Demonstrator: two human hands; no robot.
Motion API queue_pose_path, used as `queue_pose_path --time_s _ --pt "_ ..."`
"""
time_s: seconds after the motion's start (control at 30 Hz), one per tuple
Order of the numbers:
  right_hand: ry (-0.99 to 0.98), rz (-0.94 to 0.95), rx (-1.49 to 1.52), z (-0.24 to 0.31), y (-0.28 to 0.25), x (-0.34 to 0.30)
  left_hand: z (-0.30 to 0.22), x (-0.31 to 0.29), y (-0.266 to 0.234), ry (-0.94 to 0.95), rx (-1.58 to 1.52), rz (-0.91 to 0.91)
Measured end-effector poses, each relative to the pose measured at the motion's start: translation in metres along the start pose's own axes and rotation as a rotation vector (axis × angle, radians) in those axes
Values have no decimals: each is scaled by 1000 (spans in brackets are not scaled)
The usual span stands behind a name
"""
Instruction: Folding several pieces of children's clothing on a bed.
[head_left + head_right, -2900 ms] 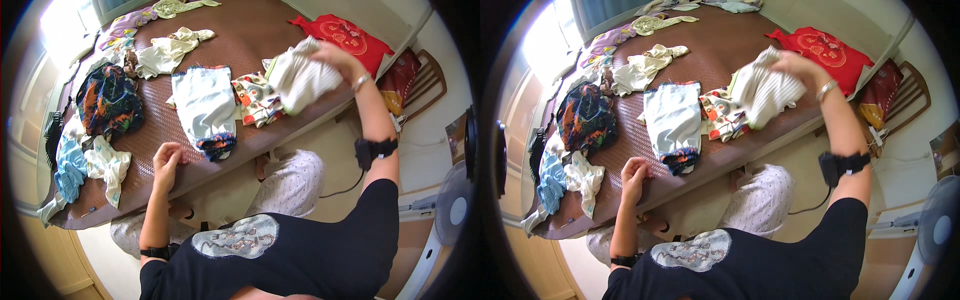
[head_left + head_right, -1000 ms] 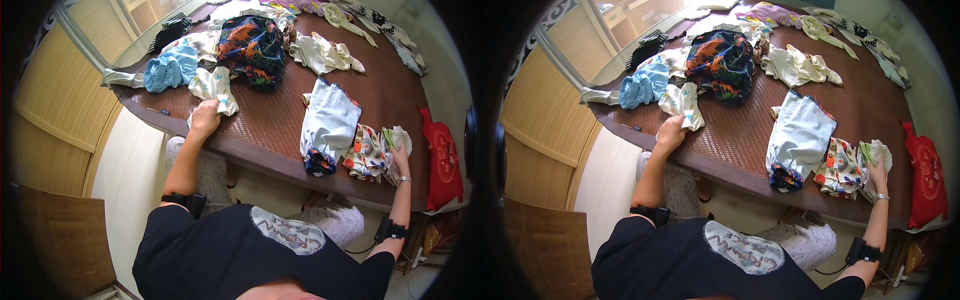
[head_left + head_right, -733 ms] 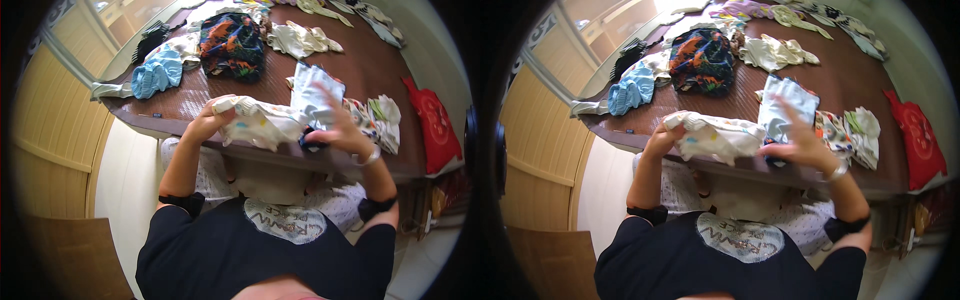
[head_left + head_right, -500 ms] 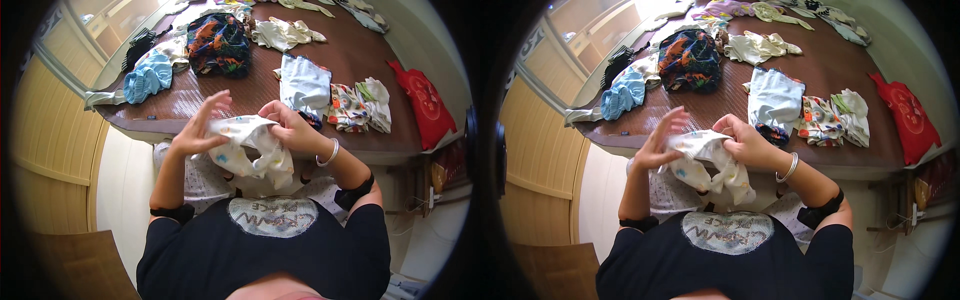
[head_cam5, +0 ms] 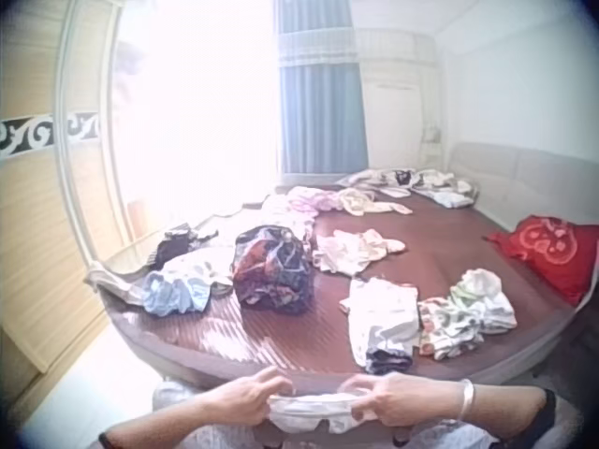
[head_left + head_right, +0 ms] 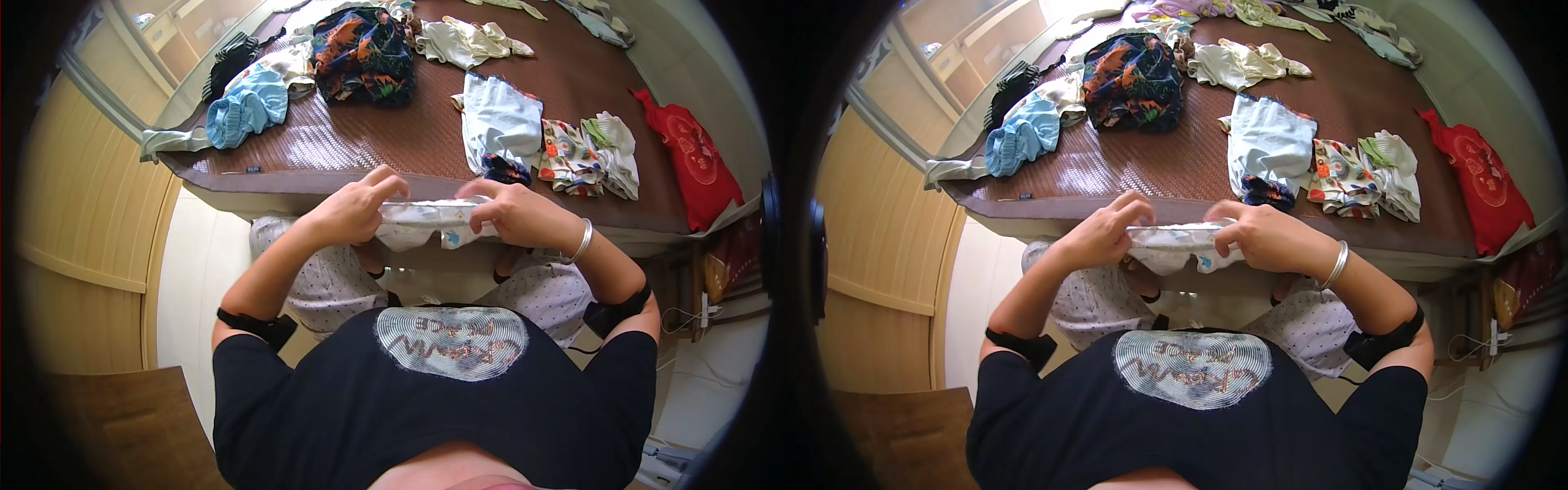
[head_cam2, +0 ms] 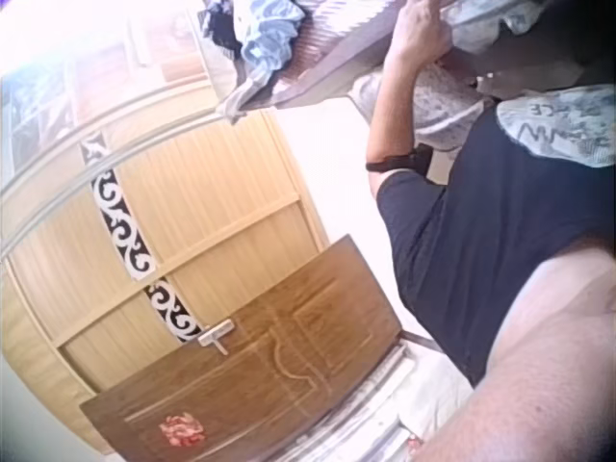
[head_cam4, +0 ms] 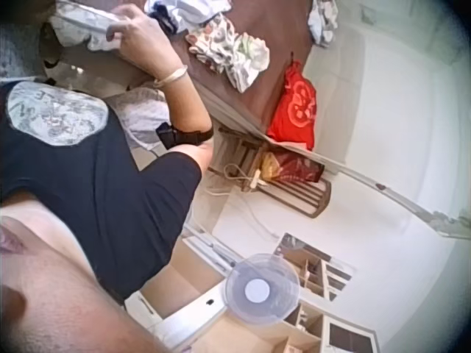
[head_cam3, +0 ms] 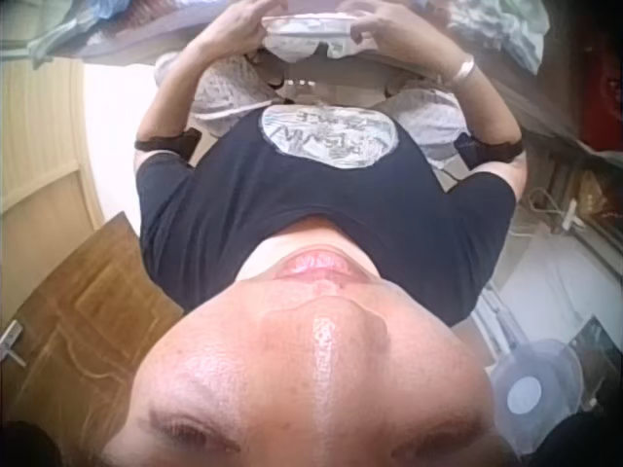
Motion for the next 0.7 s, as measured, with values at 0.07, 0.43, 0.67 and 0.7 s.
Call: queue_pose_path --time_s 0.07,0.43,0.67,0.7 --pt "101 78 66 1 0 -5 -12 0 -10 169 -85 49" --pt "62 -138 73 -7 4 -9 -17 12 -3 129 180 132" --pt "498 -261 636 -16 16 11 12 22 10 -426 -186 -15" --pt "418 -281 1120 -12 28 17 10 24 18 -481 -453 -33"
Point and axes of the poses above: each hand's wrist, its own x-axis towards the middle knuckle, its own y-axis out of the palm, z = x × y, the point moved 3 cm from there along x, towards the middle knuckle, and after that the axes turned 12 degrees about z, right-handed, at the moved point
